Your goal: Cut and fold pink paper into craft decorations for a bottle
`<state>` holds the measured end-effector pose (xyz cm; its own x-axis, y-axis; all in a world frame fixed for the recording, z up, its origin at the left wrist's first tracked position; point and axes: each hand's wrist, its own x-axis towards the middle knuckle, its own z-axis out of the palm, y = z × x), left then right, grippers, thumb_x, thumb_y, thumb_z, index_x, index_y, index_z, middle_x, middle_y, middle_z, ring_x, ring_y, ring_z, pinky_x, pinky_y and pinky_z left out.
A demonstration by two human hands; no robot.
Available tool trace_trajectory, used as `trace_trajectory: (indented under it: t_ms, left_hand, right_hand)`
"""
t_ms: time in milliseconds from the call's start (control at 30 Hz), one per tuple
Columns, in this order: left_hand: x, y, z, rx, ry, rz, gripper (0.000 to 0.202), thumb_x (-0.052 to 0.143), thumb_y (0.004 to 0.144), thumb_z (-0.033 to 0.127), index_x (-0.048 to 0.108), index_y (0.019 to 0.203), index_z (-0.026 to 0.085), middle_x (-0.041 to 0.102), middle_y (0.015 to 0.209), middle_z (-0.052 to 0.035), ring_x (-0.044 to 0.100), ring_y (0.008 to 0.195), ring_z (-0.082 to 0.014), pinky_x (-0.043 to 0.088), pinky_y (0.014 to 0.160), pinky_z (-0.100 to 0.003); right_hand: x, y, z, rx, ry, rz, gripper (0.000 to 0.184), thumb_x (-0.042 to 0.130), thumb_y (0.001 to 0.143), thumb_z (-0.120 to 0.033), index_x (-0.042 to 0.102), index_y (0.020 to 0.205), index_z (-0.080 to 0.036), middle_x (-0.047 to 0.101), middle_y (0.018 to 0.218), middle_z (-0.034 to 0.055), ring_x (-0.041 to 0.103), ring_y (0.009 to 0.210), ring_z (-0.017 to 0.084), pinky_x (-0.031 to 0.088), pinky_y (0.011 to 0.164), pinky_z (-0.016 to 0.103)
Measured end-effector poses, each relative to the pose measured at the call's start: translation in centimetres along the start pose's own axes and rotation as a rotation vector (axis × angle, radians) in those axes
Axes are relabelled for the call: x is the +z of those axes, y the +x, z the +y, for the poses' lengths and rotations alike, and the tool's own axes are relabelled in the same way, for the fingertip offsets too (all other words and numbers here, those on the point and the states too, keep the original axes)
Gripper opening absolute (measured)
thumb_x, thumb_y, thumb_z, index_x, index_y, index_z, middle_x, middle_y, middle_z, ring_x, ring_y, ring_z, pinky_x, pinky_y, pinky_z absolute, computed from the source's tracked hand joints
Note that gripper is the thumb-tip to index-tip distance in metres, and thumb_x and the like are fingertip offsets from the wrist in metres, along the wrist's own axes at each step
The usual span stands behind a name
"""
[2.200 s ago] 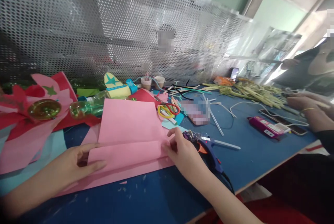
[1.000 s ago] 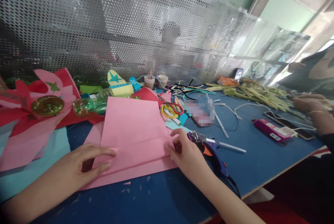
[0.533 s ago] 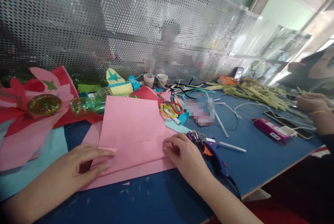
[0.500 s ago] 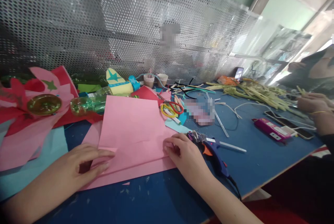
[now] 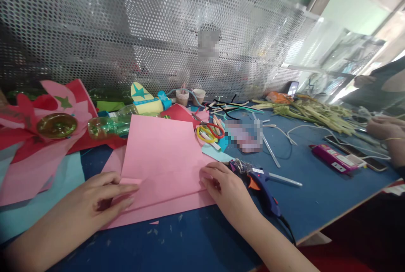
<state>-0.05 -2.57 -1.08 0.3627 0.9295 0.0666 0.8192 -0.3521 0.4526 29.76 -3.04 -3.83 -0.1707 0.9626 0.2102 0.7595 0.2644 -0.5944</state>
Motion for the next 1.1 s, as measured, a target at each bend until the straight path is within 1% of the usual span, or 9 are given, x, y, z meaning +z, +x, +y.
trace_trajectory:
  t_ms: [267,400,467,567,667,767,833,1000,1100]
  left_hand:
    - [0.1,-0.2,0.2,0.098,0.086,0.047,0.033,0.049,0.086,0.039,0.077,0.078,0.026,0.067,0.082,-0.0045,0.068,0.08,-0.0202,0.055,0.073,-0.027]
    - [0.2,-0.3,0.5,0.151,0.135,0.073,0.036,0.043,0.089,0.036,0.077,0.083,0.024,0.067,0.092,-0.0079,0.069,0.078,-0.0197,0.057,0.071,-0.029]
    - [0.3,-0.5,0.5,0.185,0.171,0.121,0.036,0.043,0.09,0.034,0.077,0.085,0.024,0.065,0.108,-0.01,0.069,0.085,-0.0209,0.057,0.076,-0.031]
    - [0.4,-0.9,0.2,0.265,0.254,0.165,0.031,0.045,0.091,0.03,0.076,0.092,0.024,0.059,0.128,-0.0102,0.062,0.11,-0.0273,0.052,0.094,-0.041]
    - [0.7,-1.3,-0.1,0.388,0.288,0.106,0.039,0.042,0.089,0.014,0.069,0.114,0.028,0.06,0.134,-0.0051,0.055,0.123,-0.0273,0.047,0.103,-0.043]
    - [1.0,-1.6,-0.3,0.569,0.281,0.025,0.061,0.035,0.085,0.002,0.054,0.134,0.032,0.061,0.135,0.0005,0.058,0.121,-0.0208,0.049,0.102,-0.033]
    - [1.2,-1.8,-0.2,0.647,0.295,-0.002,0.064,0.034,0.084,0.0,0.049,0.138,0.031,0.062,0.134,0.0,0.06,0.119,-0.0186,0.048,0.102,-0.03]
    - [1.6,-2.1,0.1,0.671,0.384,0.002,0.067,0.035,0.08,-0.005,0.049,0.138,0.025,0.065,0.13,-0.0022,0.062,0.117,-0.0169,0.047,0.102,-0.028]
    - [1.7,-1.9,1.0,0.666,0.428,0.023,0.054,0.038,0.086,0.004,0.055,0.134,0.024,0.068,0.126,-0.0031,0.065,0.112,-0.0195,0.051,0.098,-0.029]
  right_hand:
    - [-0.1,-0.1,-0.2,-0.047,-0.066,-0.013,0.023,0.05,0.092,-0.023,0.07,0.102,-0.02,0.068,0.111,0.0081,0.066,0.096,0.021,0.052,0.087,0.032]
    - [-0.3,0.1,-0.5,-0.047,-0.063,-0.013,0.021,0.049,0.091,-0.024,0.068,0.1,-0.023,0.068,0.111,0.0068,0.067,0.095,0.022,0.053,0.082,0.032]
    - [-0.3,0.1,-0.5,-0.024,-0.072,-0.011,0.018,0.049,0.09,-0.025,0.066,0.098,-0.024,0.069,0.108,0.0063,0.068,0.086,0.021,0.053,0.075,0.03]
    - [-0.2,0.1,-0.5,0.041,-0.118,0.001,0.012,0.054,0.088,-0.03,0.061,0.095,-0.024,0.069,0.083,0.0025,0.063,0.06,0.018,0.051,0.061,0.029]
    - [-0.1,0.0,-0.5,0.06,-0.157,0.028,0.012,0.056,0.088,-0.034,0.059,0.093,-0.024,0.062,0.065,-0.0021,0.058,0.052,0.018,0.048,0.054,0.028]
    - [0.1,0.0,-0.5,0.026,-0.172,0.036,0.011,0.056,0.088,-0.032,0.059,0.092,-0.023,0.063,0.07,-0.0004,0.058,0.053,0.018,0.047,0.055,0.028]
    - [0.1,0.0,-0.5,0.011,-0.174,0.033,0.01,0.055,0.088,-0.03,0.06,0.092,-0.022,0.064,0.074,0.0007,0.057,0.053,0.017,0.048,0.056,0.028]
    - [0.0,-0.1,-0.5,0.005,-0.17,0.029,0.011,0.055,0.089,-0.028,0.062,0.094,-0.021,0.068,0.081,0.0028,0.059,0.055,0.017,0.051,0.058,0.029]
    - [0.1,-0.2,-0.3,-0.004,-0.143,0.027,0.014,0.055,0.089,-0.026,0.065,0.097,-0.02,0.071,0.095,0.0059,0.064,0.063,0.018,0.054,0.063,0.03]
